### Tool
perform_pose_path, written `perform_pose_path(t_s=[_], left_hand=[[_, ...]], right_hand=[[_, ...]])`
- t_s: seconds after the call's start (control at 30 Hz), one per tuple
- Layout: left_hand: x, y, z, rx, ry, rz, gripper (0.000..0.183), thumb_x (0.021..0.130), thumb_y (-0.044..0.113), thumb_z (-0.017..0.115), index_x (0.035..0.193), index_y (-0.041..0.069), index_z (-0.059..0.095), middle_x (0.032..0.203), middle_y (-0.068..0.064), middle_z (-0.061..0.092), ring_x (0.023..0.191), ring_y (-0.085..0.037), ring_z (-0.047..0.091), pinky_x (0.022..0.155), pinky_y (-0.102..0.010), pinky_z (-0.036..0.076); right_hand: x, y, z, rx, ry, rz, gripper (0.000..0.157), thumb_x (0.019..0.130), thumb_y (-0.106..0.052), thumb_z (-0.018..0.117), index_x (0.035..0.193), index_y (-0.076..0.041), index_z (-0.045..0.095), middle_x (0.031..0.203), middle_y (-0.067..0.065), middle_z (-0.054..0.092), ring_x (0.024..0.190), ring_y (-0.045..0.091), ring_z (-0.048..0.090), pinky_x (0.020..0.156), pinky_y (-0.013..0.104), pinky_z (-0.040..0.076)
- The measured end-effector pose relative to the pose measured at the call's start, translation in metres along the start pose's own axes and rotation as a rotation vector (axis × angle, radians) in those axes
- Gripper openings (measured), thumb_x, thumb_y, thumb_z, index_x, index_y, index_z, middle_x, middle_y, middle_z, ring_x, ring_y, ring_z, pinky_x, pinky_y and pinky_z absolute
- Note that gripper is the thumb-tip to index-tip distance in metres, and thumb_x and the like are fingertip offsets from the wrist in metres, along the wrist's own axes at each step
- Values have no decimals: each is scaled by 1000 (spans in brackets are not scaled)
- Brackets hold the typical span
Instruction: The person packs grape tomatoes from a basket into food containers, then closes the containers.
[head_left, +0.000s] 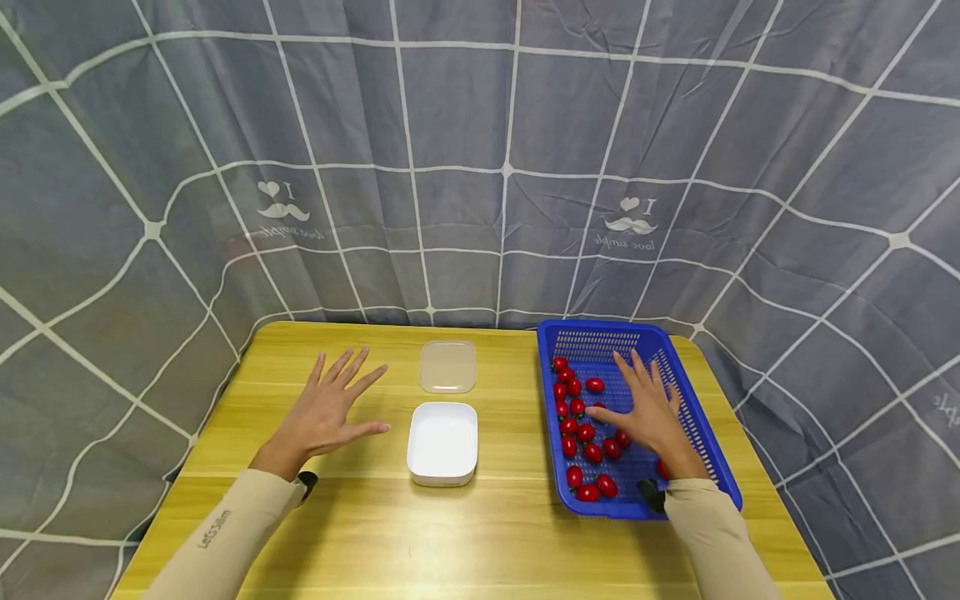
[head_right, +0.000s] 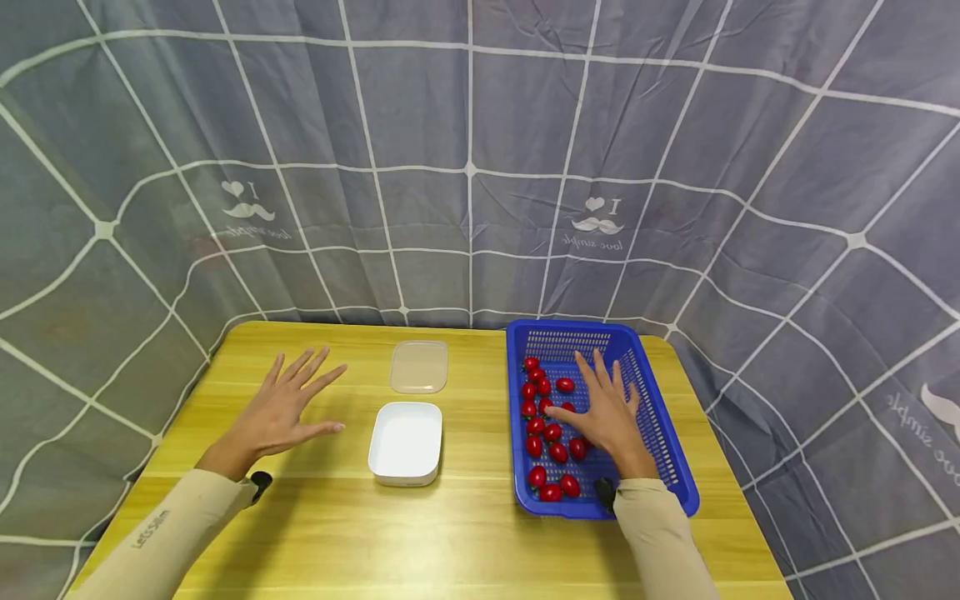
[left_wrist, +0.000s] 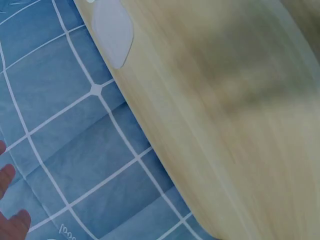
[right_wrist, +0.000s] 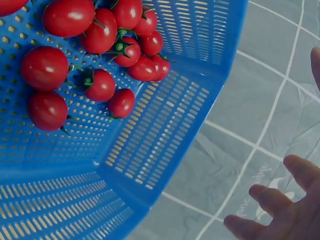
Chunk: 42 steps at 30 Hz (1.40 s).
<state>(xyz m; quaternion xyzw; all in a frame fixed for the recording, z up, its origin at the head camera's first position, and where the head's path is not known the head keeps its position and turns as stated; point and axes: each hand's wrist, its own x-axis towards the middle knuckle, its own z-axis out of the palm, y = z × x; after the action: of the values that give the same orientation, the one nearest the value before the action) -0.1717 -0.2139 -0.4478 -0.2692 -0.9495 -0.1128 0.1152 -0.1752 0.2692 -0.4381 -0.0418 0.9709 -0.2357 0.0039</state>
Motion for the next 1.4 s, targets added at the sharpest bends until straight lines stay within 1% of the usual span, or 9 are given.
perform_pose_path(t_s=[0.13,0.27,0.37,0.57,0.77,0.87,1.03,1.23,1.4], left_hand=[[-4,1,6,-78,-2,30,84,81,67,61,144,15,45,153,-24,28,138,-45,26,112,-68,12],[-8,2,11,-136,-13,55,83,81,65,63,143,13,46,152,-25,28,138,-45,26,111,-69,14],[-11,4,14,-145,3,82,82,81,65,61,142,12,48,151,-25,31,137,-45,28,110,-69,17],[-15,6,22,-148,39,136,80,83,67,57,140,11,50,149,-25,35,133,-45,35,108,-68,24],[-21,9,32,-156,52,180,73,85,63,57,137,11,56,147,-25,38,131,-43,40,108,-61,30],[-24,10,37,-150,61,185,73,85,64,54,136,11,57,146,-23,40,130,-41,42,107,-59,33],[-28,12,46,-167,99,205,71,85,62,55,132,9,60,144,-20,45,127,-41,46,104,-57,38],[-33,17,55,-182,130,214,64,83,54,64,127,9,64,140,-19,50,124,-40,49,99,-57,45],[-36,21,61,-208,118,173,63,79,45,72,127,6,64,139,-20,51,122,-41,51,94,-57,48]], right_hand=[[4,4,-1,-4,4,-15,103,77,-56,73,155,-13,20,158,24,10,141,51,1,104,78,0],[7,8,-2,-21,0,-33,100,78,-52,74,153,-8,24,154,30,18,138,54,14,101,81,9],[9,11,-2,-12,-7,-45,97,79,-49,75,151,-4,28,151,31,24,136,54,22,102,79,15],[12,15,-3,41,-31,-55,92,81,-44,76,148,1,33,146,32,33,133,51,29,108,67,25],[17,21,-3,65,-57,-53,85,82,-38,76,146,2,36,142,34,37,130,53,32,105,68,29],[20,25,-2,87,-71,-39,80,83,-33,76,145,2,38,141,33,40,128,52,36,104,67,32],[25,33,3,123,-95,-36,73,84,-33,75,140,4,45,133,30,50,120,48,47,98,63,42],[29,41,9,155,-104,-42,63,85,-29,75,132,7,53,125,29,57,114,46,53,97,59,46],[32,45,11,173,-121,-36,59,86,-26,74,129,9,55,123,31,58,111,45,56,95,57,47]])
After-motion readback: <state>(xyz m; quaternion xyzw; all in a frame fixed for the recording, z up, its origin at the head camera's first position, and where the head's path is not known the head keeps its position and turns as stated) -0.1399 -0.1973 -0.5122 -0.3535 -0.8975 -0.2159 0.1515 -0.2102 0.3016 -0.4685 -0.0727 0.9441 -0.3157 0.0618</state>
